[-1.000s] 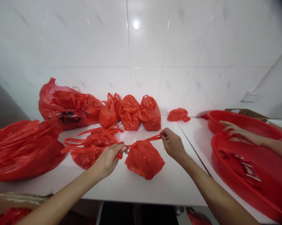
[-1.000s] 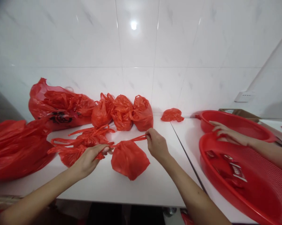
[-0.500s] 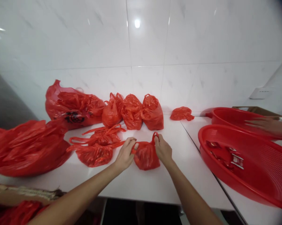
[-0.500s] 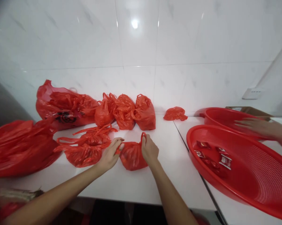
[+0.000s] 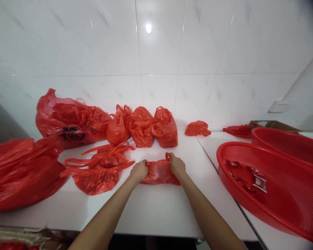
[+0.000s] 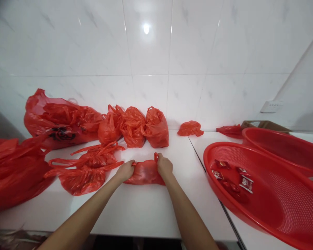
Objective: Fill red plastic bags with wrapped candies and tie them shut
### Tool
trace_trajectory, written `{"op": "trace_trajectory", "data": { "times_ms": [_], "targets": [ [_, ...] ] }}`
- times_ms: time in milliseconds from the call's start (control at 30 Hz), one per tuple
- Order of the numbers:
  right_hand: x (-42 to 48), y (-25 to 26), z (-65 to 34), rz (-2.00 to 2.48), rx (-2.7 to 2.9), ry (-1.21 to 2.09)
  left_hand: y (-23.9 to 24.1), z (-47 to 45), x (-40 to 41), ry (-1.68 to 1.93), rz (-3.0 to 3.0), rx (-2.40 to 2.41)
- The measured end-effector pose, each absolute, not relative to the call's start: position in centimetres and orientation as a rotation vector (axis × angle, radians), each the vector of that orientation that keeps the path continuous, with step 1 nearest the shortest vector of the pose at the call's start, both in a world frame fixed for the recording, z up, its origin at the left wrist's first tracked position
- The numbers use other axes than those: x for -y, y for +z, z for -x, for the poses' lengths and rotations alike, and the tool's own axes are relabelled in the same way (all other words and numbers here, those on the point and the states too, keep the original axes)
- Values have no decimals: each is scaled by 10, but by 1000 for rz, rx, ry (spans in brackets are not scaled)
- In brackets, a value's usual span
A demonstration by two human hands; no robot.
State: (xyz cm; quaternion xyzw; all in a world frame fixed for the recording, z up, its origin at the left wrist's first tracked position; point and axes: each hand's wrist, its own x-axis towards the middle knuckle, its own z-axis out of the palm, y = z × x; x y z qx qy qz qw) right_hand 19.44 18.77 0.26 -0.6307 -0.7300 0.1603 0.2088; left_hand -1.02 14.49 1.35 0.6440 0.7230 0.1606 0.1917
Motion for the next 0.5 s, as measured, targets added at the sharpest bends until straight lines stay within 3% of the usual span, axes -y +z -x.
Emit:
{"op": "trace_trajectory", "data": {
  "times_ms": [500],
  "targets": [
    [-201,-18,-203,1870,1914,472,1,2,-158,637,-1801,-2071]
  ]
}}
